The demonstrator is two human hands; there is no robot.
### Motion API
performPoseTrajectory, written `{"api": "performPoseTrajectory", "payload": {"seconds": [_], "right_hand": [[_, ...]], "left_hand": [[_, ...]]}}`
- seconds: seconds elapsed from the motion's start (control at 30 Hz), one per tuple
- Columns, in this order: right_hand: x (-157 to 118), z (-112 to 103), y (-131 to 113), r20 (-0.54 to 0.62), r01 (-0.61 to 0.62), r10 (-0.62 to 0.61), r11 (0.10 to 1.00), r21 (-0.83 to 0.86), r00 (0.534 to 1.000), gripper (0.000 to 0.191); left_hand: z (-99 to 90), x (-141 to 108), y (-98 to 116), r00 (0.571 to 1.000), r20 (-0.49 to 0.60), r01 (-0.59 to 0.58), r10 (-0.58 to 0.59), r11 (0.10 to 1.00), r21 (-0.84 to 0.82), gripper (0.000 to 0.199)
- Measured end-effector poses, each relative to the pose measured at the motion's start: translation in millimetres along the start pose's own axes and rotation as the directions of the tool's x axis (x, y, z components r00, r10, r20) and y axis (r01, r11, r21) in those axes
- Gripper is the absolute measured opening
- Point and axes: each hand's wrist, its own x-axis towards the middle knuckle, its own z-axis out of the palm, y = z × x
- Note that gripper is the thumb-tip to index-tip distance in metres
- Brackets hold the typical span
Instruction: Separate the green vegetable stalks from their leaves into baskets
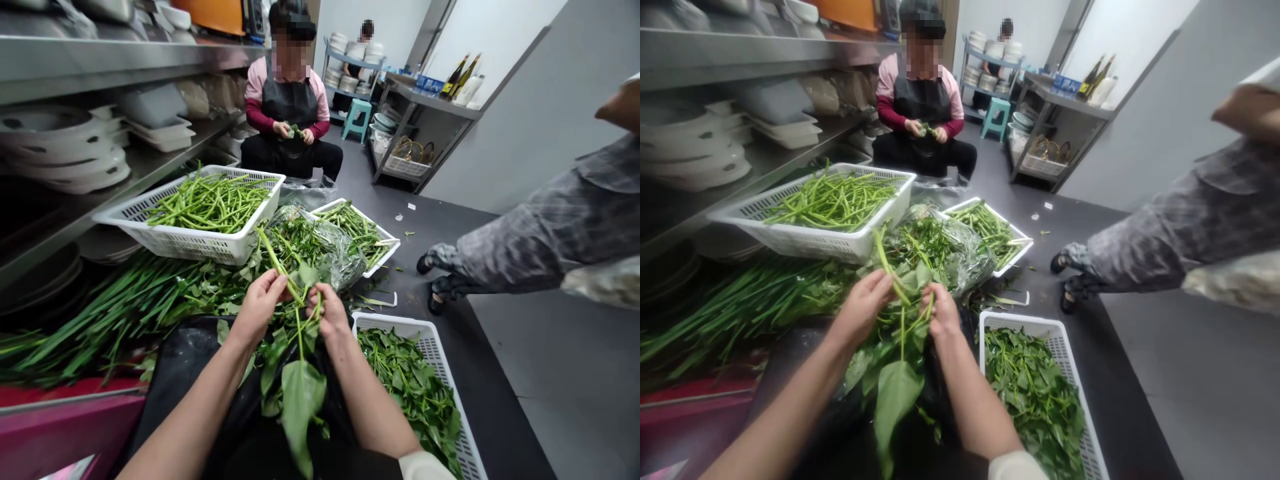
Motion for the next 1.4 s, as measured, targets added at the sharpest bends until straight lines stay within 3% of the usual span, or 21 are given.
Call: {"api": "performPoseTrajectory", "payload": {"seconds": [0.03, 0.1, 0.17, 0.23, 0.3, 0.37, 0.47, 0.53, 0.63, 0.73, 0.77, 0.83, 0.9, 0.97, 1.03, 1.1, 1.17, 1.3, 1.4], "right_hand": [[3, -14, 1, -0.075, -0.025, 0.030, 0.997, 0.076, 0.997, 0.028], [2, -54, 1, -0.199, 0.039, -0.022, 0.996, 0.081, 0.980, 0.026], [-7, -102, 0, -0.259, 0.128, -0.160, 0.983, -0.133, 0.952, 0.024], [-21, -143, -3, -0.296, 0.122, -0.278, 0.884, -0.452, 0.914, 0.021], [-35, -161, -7, -0.284, 0.103, -0.369, 0.751, -0.652, 0.885, 0.016], [-45, -149, -10, -0.213, 0.141, -0.366, 0.736, -0.663, 0.906, 0.025], [-43, -92, -9, 0.030, 0.189, -0.196, 0.873, -0.449, 0.980, 0.035], [-35, -51, -6, 0.207, 0.180, -0.114, 0.924, -0.338, 0.972, 0.035], [-20, -13, -3, 0.449, 0.196, -0.030, 0.923, -0.330, 0.893, 0.026], [-9, -8, -4, 0.598, 0.259, 0.070, 0.857, -0.445, 0.799, 0.026], [-5, -10, -6, 0.600, 0.282, 0.091, 0.820, -0.498, 0.795, 0.025], [2, -17, -10, 0.491, 0.329, 0.020, 0.719, -0.612, 0.871, 0.025], [8, -22, -12, 0.282, 0.337, -0.191, 0.638, -0.693, 0.940, 0.026], [9, -24, -11, 0.150, 0.307, -0.280, 0.688, -0.657, 0.948, 0.026], [1, -21, -4, 0.220, 0.245, -0.154, 0.841, -0.483, 0.963, 0.025], [-12, -14, 7, 0.395, 0.124, 0.009, 0.943, -0.310, 0.919, 0.029], [-27, -7, 18, 0.547, 0.004, 0.124, 0.974, -0.228, 0.828, 0.034], [-44, 2, 29, 0.713, -0.123, 0.154, 0.988, -0.096, 0.684, 0.038], [-44, 3, 30, 0.715, -0.075, 0.107, 0.994, -0.077, 0.691, 0.031]], "left_hand": [[-0.3, -1, -1, 1.000, 0.012, 0.028, -0.028, 1.000, 0.004, 0.036], [-3.6, -2, -2, 0.993, 0.025, 0.111, -0.111, 0.994, 0.009, 0.037], [-8.1, -1, -4, 0.980, 0.031, 0.195, -0.195, 0.981, 0.001, 0.038], [-10.2, 1, -9, 0.966, 0.043, 0.255, -0.254, 0.967, -0.010, 0.038], [-8.0, 2, -16, 0.959, 0.072, 0.275, -0.274, 0.961, -0.001, 0.037], [-2.7, -1, -22, 0.957, 0.126, 0.258, -0.261, 0.965, 0.036, 0.036], [4.0, -8, -26, 0.941, 0.244, 0.205, -0.233, 0.969, 0.134, 0.031], [3.5, -13, -26, 0.923, 0.302, 0.177, -0.238, 0.960, 0.217, 0.029], [-4.9, -20, -23, 0.926, 0.281, 0.158, -0.254, 0.933, 0.323, 0.035], [-16.4, -25, -19, 0.927, 0.241, 0.178, -0.288, 0.901, 0.395, 0.030], [-19.8, -27, -17, 0.918, 0.249, 0.193, -0.309, 0.896, 0.399, 0.028], [-25.6, -29, -15, 0.891, 0.285, 0.238, -0.354, 0.897, 0.372, 0.024], [-30.6, -30, -14, 0.862, 0.317, 0.300, -0.395, 0.902, 0.311, 0.024], [-35.7, -30, -15, 0.844, 0.321, 0.367, -0.429, 0.899, 0.237, 0.026], [-41.3, -27, -18, 0.842, 0.296, 0.429, -0.452, 0.892, 0.140, 0.031], [-46.8, -24, -23, 0.850, 0.253, 0.470, -0.463, 0.882, 0.035, 0.033], [-51.4, -22, -27, 0.860, 0.209, 0.484, -0.465, 0.874, -0.049, 0.032], [-56.2, -22, -35, 0.863, 0.251, 0.488, -0.439, 0.852, -0.187, 0.024], [-57.3, -27, -41, 0.850, 0.308, 0.510, -0.428, 0.816, -0.271, 0.024]]}}
